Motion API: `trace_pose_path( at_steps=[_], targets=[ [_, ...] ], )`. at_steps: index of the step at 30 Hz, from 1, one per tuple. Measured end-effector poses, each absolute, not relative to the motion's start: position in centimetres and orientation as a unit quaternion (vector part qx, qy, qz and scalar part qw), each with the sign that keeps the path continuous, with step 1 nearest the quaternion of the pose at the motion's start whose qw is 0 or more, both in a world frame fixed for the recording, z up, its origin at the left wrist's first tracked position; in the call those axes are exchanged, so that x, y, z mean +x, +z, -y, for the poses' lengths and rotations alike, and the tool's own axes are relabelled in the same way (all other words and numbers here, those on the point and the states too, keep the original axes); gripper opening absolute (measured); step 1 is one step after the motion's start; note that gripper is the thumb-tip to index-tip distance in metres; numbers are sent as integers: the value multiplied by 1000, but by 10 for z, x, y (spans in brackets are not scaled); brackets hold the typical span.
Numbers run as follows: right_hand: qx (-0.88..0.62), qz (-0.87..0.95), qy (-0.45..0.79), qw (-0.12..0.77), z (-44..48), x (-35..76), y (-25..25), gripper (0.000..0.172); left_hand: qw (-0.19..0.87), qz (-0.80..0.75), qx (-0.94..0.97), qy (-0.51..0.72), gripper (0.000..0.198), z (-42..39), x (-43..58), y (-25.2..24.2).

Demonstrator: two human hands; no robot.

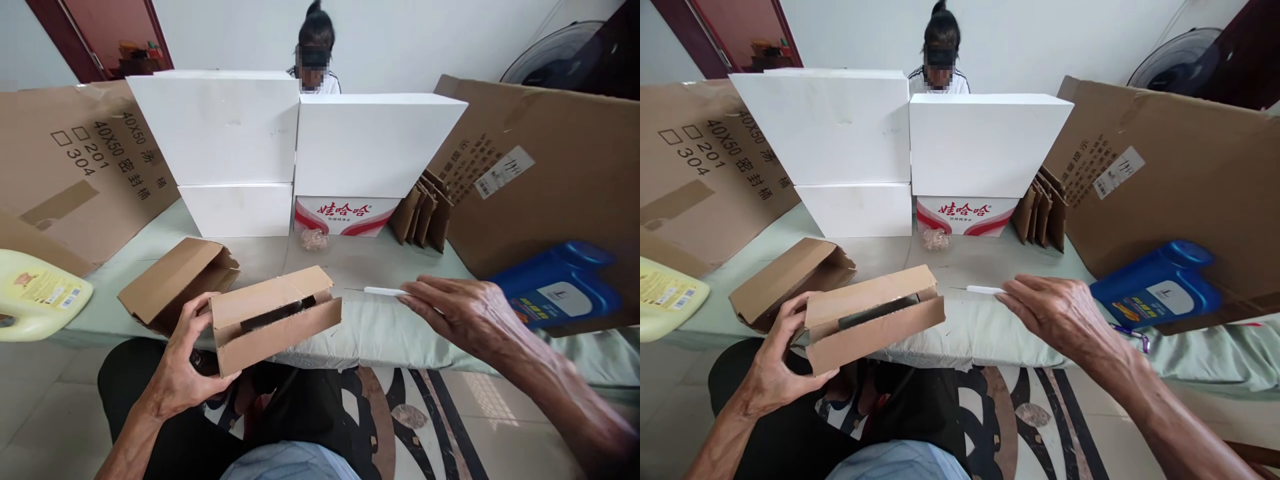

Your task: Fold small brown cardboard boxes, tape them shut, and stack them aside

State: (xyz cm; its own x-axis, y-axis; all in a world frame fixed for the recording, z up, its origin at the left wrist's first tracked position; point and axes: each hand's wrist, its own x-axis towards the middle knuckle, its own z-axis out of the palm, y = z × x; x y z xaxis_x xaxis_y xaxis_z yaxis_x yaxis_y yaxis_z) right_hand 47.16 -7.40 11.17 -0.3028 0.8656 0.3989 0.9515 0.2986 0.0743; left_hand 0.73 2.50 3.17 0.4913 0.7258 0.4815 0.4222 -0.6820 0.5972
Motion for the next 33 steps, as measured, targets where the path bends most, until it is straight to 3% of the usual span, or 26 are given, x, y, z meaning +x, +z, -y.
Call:
trace_pose_path(
  at_steps=[6,8,10,14,20,28,30,33],
  targets=[
    [-608,750,-110,237,72,495,-20,39,275,-377,829,310,101,-27,-6,27],
    [-610,746,-104,246,70,489,-50,39,298,-361,826,313,99,-29,-9,29],
    [-601,747,-94,268,66,480,-61,37,323,-350,817,325,83,-33,-11,33],
    [-578,730,-32,363,54,455,-31,28,322,-391,799,325,51,-36,-10,38],
    [-462,792,24,400,39,395,52,47,316,-430,787,310,69,-30,-1,41],
    [-395,875,56,274,13,349,88,68,336,-398,803,289,83,-35,-4,45],
    [-396,883,51,249,7,345,88,60,343,-388,805,290,87,-39,-6,45],
    [-401,881,26,251,7,342,86,38,371,-378,794,299,76,-45,-8,44]
  ],
)
